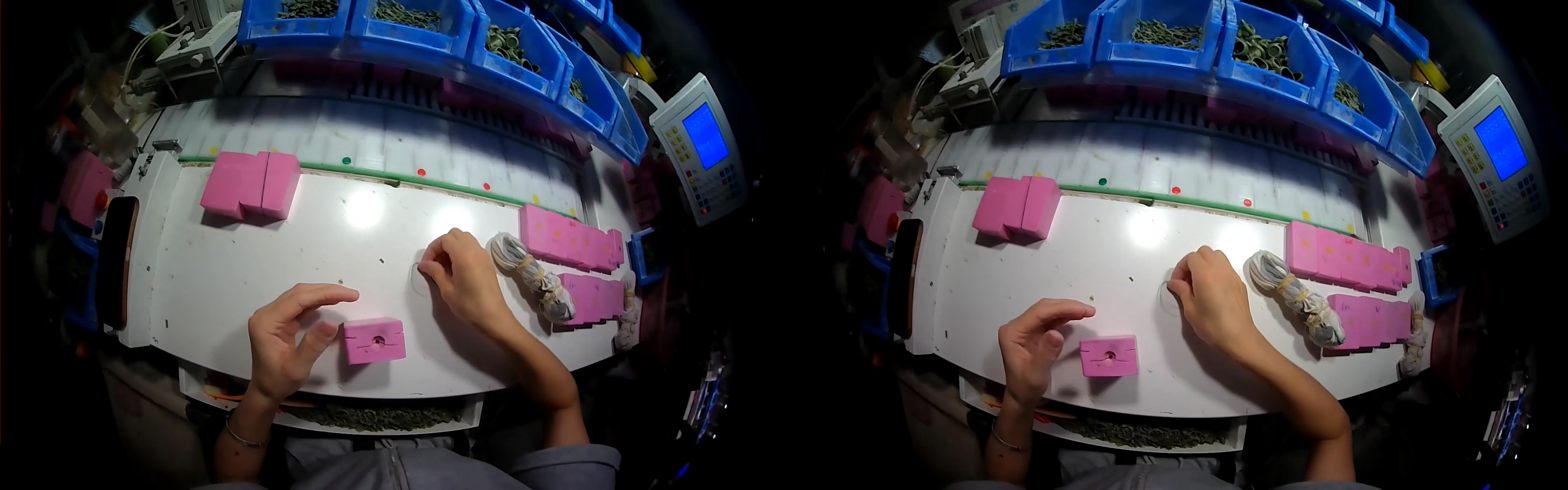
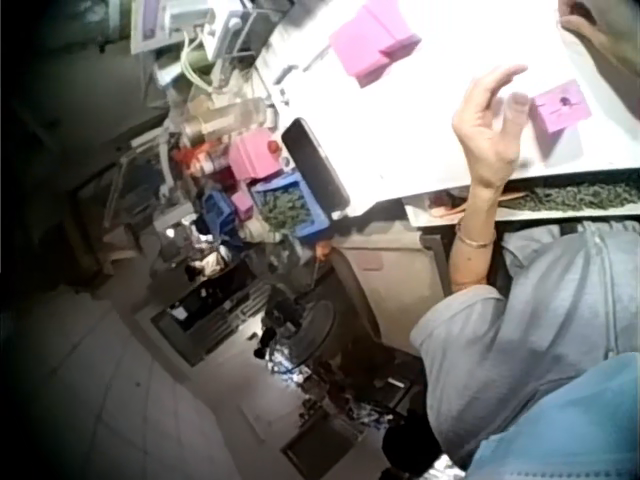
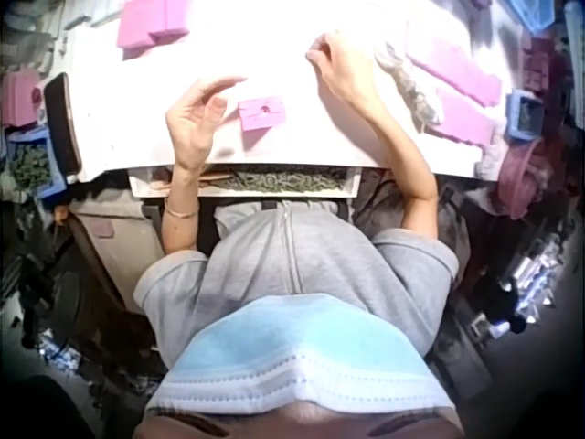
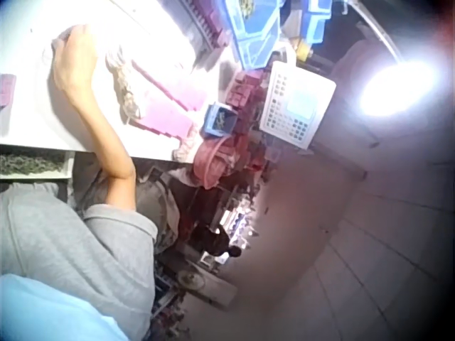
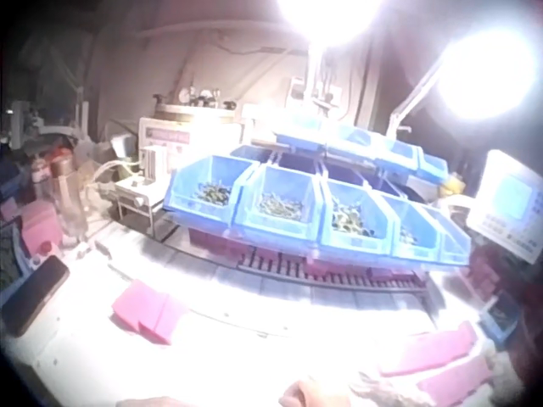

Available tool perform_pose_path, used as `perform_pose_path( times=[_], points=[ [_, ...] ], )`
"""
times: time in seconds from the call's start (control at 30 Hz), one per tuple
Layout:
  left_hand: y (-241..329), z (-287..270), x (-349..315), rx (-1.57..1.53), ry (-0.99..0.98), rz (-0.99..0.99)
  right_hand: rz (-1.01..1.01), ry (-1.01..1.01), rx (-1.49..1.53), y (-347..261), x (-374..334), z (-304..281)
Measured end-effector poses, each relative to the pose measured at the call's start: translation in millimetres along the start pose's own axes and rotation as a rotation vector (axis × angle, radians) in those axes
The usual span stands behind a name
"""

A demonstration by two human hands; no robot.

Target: The person assembles silicone molds by hand. They pick up a pink mold, place a small yellow component and a green object inside, close the mold halves, and then secure the mold with a rubber band before placing it on the workstation.

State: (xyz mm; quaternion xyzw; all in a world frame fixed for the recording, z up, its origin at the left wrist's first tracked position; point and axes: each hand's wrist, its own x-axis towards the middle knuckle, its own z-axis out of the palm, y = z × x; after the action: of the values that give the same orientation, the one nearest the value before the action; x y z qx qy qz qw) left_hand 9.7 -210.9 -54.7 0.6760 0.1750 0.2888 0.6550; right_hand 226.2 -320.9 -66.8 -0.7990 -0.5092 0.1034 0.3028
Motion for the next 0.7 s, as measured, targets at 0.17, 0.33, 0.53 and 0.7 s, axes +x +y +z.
perform_pose_path(
  times=[0.17,0.33,0.53,0.7],
  points=[
    [9,8,19,0.029,0.058,-0.013,-0.113,-0.116,0.037,-11,1,-5],
    [24,19,37,0.254,-0.052,-0.146,-0.084,-0.175,0.452,-42,-10,-22],
    [24,21,38,0.086,-0.090,-0.145,-0.225,-0.009,0.361,-70,-12,-30],
    [26,23,35,-0.032,-0.086,-0.045,-0.191,0.003,0.548,-64,-20,-27]
  ],
)
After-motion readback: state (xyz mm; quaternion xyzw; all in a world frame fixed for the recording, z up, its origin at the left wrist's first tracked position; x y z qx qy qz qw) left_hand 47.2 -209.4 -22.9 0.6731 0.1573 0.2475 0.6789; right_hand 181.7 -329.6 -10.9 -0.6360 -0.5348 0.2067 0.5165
